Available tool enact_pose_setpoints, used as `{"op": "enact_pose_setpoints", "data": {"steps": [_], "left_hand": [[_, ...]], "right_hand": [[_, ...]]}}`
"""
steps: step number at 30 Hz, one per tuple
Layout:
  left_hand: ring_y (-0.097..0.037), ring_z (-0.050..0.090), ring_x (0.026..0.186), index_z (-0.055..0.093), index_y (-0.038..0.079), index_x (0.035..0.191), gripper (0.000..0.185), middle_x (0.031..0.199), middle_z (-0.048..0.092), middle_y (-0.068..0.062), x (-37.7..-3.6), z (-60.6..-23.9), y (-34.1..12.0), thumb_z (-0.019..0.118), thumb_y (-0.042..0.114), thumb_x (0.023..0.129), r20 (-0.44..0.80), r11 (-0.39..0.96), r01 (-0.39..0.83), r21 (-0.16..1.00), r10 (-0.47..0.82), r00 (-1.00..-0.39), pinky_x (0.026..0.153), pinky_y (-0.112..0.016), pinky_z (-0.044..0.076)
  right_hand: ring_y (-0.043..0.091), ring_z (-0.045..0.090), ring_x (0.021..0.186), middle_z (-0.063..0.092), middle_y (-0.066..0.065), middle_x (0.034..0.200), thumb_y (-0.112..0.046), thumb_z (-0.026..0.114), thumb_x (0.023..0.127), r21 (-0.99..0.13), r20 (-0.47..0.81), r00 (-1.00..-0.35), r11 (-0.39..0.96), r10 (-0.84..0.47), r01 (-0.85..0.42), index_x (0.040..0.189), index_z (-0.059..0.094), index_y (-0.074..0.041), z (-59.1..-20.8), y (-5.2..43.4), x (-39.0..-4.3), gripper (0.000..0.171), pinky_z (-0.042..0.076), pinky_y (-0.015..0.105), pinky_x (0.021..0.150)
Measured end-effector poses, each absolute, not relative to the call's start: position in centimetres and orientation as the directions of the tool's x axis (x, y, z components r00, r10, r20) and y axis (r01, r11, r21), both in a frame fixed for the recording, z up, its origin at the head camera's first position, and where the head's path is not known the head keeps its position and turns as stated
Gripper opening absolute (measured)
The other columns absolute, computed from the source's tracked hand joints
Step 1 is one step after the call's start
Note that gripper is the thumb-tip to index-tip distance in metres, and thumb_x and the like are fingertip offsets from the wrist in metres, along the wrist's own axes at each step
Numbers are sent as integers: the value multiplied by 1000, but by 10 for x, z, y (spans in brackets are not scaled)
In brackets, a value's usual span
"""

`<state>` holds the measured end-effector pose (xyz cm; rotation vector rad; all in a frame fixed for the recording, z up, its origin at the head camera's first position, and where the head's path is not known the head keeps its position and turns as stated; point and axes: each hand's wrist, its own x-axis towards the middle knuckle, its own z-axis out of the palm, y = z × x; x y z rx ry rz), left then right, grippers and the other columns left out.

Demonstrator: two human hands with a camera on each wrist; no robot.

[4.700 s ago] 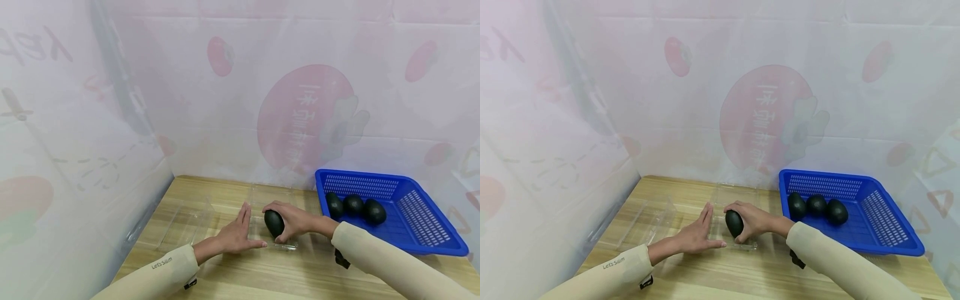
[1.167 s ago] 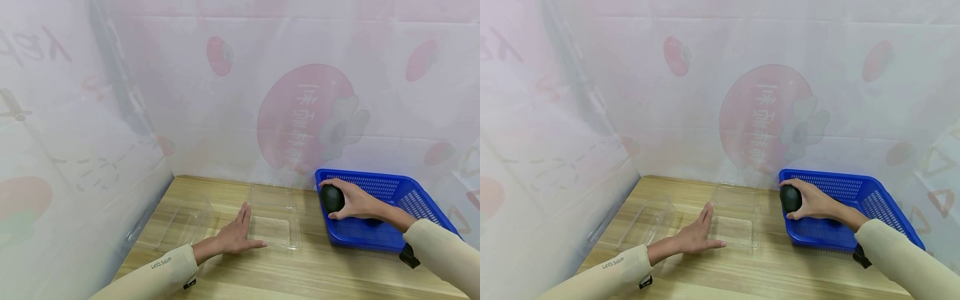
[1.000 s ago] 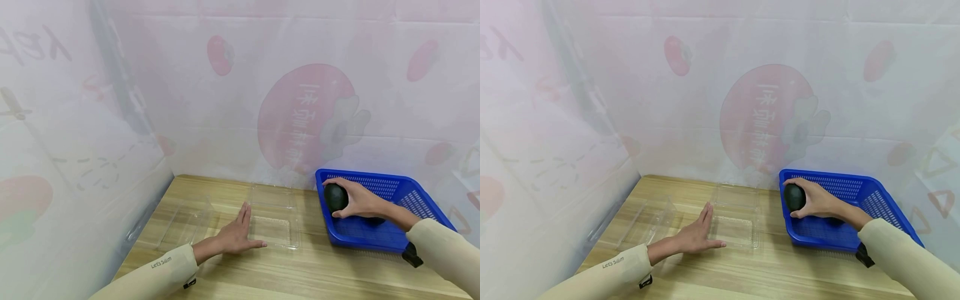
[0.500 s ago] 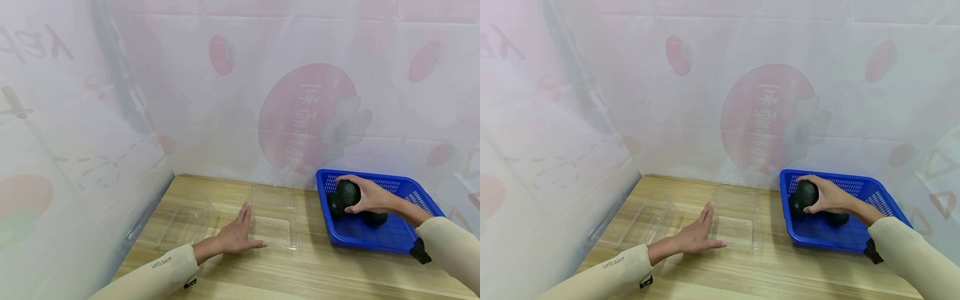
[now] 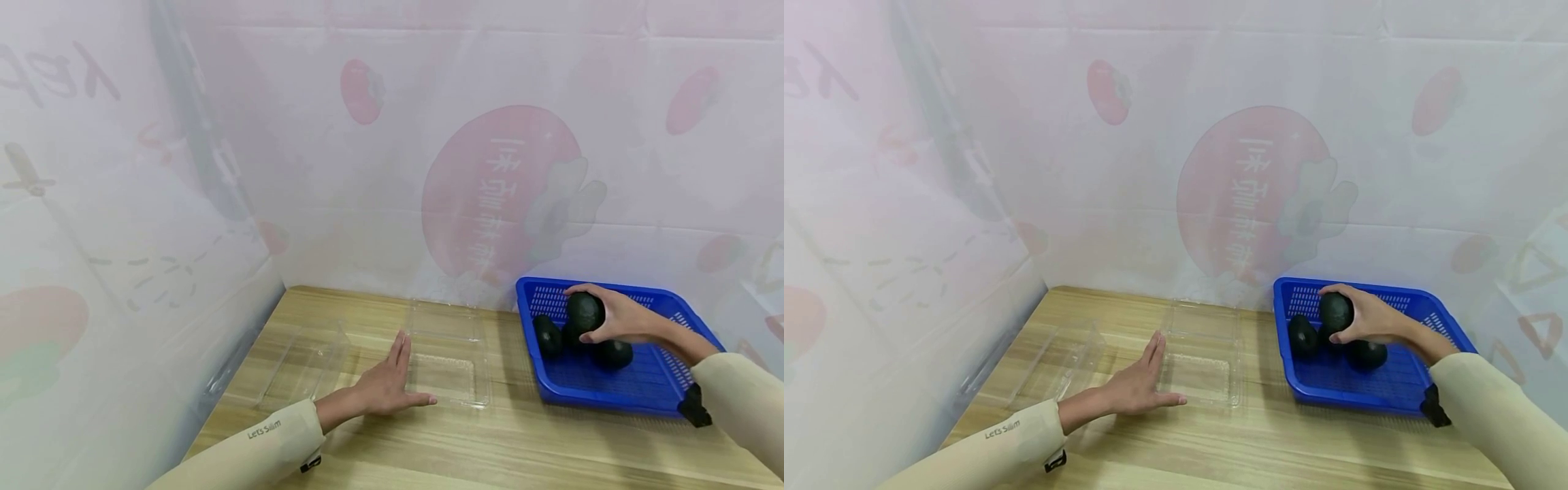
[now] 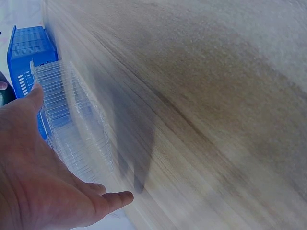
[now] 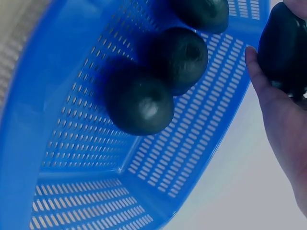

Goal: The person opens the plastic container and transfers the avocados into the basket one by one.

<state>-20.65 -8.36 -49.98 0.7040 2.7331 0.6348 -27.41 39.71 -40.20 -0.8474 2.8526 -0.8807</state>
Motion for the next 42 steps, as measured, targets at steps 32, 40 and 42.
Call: {"op": "enact_pose_setpoints", "data": {"steps": [32, 40, 42], "left_hand": [[-41, 66, 121, 3, -5, 168, 128, 175, -3, -26, -205, -499, -81, 68, 74, 91, -118, 802, 400, 444, 495, -861, 64, -30, 52], [-41, 65, 123, 3, -5, 168, 128, 175, -2, -27, -206, -501, -80, 68, 74, 91, -118, 806, 399, 437, 491, -863, 64, -30, 52], [-42, 65, 124, 3, -5, 168, 128, 175, -2, -27, -207, -502, -81, 68, 74, 91, -119, 806, 399, 437, 491, -863, 64, -30, 52]], "right_hand": [[22, 58, 109, 47, 37, 144, -12, 90, 82, -572, -44, -922, 766, -384, -293, 150, 43, 6, -413, 451, -283, 84, 55, 35, 77], [56, 48, 126, 37, 43, 152, -11, 88, 84, -545, -61, -933, 795, -354, -266, 151, 40, 8, -415, 464, -283, 85, 52, 63, 89], [53, 51, 123, 38, 43, 150, -10, 87, 84, -551, -65, -933, 792, -355, -263, 150, 39, 9, -416, 467, -282, 84, 53, 61, 88]]}}
